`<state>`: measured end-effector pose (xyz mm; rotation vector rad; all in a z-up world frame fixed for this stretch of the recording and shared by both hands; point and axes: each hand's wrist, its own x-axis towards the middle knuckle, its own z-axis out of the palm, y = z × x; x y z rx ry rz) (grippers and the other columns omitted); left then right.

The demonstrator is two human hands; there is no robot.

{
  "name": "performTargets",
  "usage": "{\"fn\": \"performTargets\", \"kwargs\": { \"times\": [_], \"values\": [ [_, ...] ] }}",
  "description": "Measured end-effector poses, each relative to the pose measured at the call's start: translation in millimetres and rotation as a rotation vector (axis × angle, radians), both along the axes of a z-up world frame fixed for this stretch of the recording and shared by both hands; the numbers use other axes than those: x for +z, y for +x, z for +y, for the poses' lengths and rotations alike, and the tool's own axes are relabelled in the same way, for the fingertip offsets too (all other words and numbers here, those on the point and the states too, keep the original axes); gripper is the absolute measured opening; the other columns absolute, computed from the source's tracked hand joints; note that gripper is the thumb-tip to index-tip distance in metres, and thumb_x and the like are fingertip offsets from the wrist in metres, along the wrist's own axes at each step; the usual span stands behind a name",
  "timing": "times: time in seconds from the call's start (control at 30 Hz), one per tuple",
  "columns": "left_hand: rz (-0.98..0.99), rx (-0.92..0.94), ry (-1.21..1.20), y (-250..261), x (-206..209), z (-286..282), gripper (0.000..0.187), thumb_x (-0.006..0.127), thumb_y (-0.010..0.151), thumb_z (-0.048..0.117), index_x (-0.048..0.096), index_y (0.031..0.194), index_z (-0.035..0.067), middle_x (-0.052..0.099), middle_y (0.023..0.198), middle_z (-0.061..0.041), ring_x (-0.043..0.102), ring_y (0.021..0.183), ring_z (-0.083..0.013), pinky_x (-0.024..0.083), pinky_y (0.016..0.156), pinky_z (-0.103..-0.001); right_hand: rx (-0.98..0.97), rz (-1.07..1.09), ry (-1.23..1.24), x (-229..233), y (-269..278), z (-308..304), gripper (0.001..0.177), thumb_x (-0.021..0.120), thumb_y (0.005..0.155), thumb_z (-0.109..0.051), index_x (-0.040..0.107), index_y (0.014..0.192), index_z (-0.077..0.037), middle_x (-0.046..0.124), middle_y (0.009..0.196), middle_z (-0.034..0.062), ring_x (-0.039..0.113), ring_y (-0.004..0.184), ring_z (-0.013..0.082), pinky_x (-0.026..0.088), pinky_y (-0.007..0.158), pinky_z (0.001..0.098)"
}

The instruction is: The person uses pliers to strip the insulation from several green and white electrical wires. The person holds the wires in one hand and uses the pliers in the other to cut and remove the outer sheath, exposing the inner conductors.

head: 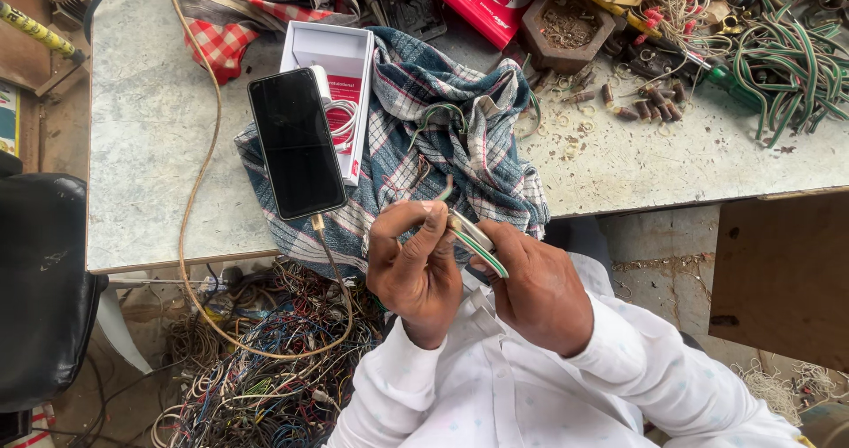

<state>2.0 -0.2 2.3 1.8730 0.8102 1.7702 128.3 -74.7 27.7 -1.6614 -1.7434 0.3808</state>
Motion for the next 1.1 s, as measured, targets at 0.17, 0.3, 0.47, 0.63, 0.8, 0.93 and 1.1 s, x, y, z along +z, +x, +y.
{"fn": "performTargets", "kwargs": {
  "times": [0.17, 0.3, 0.47, 0.63, 0.8, 0.93, 1.1],
  "values": [
    [0.014, -0.017, -0.113, -2.9, 1.3, -4.4, 0.021, 0.075, 0.101, 0.012, 0.071, 0.121, 0.007, 0.068, 0.110, -0.005, 0.071, 0.095, -0.0188, 0.059, 0.079, -0.030, 0.061, -0.119, 0.145, -7.1, 10.1, 6.9, 0.050, 0.075, 0.075, -0.001, 0.055, 0.120, 0.005, 0.066, 0.091, 0.0171, 0.067, 0.076, 0.0375, 0.053, 0.063, 0.0434],
    [-0.327, -0.328, -0.535, -2.5, -4.1, -14.5, 0.017, 0.071, 0.101, 0.012, 0.070, 0.113, 0.001, 0.067, 0.106, -0.006, 0.064, 0.081, -0.0115, 0.051, 0.068, -0.024, 0.100, -0.222, 0.262, -9.3, 26.2, 12.8, 0.037, 0.075, 0.082, -0.001, 0.058, 0.115, 0.004, 0.063, 0.085, 0.0132, 0.064, 0.071, 0.0318, 0.050, 0.061, 0.0417],
    [-0.629, -0.590, -0.807, 0.5, -13.0, -16.3, 0.017, 0.068, 0.106, 0.009, 0.070, 0.112, -0.006, 0.068, 0.097, -0.009, 0.064, 0.083, -0.0145, 0.052, 0.078, -0.028, 0.167, -0.459, 0.311, -7.3, 51.8, 22.4, 0.038, 0.070, 0.074, -0.001, 0.060, 0.111, 0.002, 0.060, 0.082, 0.0107, 0.059, 0.067, 0.0268, 0.049, 0.060, 0.0390],
    [-0.884, -0.774, -1.101, -7.6, -14.8, -2.1, 0.020, 0.063, 0.103, 0.014, 0.070, 0.107, -0.005, 0.073, 0.098, -0.014, 0.065, 0.074, -0.0192, 0.054, 0.069, -0.032, 0.303, -0.588, 0.324, -0.2, 75.6, 38.4, 0.035, 0.072, 0.074, -0.006, 0.060, 0.106, 0.001, 0.056, 0.075, 0.0072, 0.059, 0.067, 0.0232, 0.048, 0.057, 0.0379],
    [-0.795, -0.906, -1.095, -12.3, -12.7, 5.7, 0.028, 0.063, 0.107, 0.016, 0.068, 0.124, -0.007, 0.068, 0.091, -0.010, 0.065, 0.080, -0.0183, 0.055, 0.075, -0.033, 0.309, -0.523, 0.226, 11.3, 83.1, 44.5, 0.028, 0.069, 0.081, -0.007, 0.063, 0.108, -0.001, 0.060, 0.078, 0.0091, 0.061, 0.068, 0.0267, 0.050, 0.060, 0.0404],
    [-0.686, -0.774, -0.981, -6.0, -11.3, 10.4, 0.036, 0.065, 0.106, 0.015, 0.062, 0.135, -0.005, 0.066, 0.095, -0.006, 0.065, 0.084, -0.0159, 0.057, 0.078, -0.033, 0.240, -0.116, -0.076, 20.9, 78.2, 48.4, 0.025, 0.068, 0.092, -0.012, 0.064, 0.115, -0.003, 0.064, 0.079, 0.0128, 0.064, 0.068, 0.0338, 0.048, 0.059, 0.0441],
    [-0.482, -0.699, -0.889, -11.7, -7.9, 10.3, 0.037, 0.069, 0.102, 0.011, 0.062, 0.134, -0.005, 0.068, 0.103, -0.006, 0.069, 0.093, -0.0170, 0.059, 0.085, -0.033, 0.180, 0.113, -0.307, 37.8, 82.7, 49.2, 0.010, 0.066, 0.096, -0.007, 0.067, 0.106, -0.004, 0.065, 0.073, 0.0093, 0.066, 0.066, 0.0219, 0.054, 0.060, 0.0360]
  ]
}}
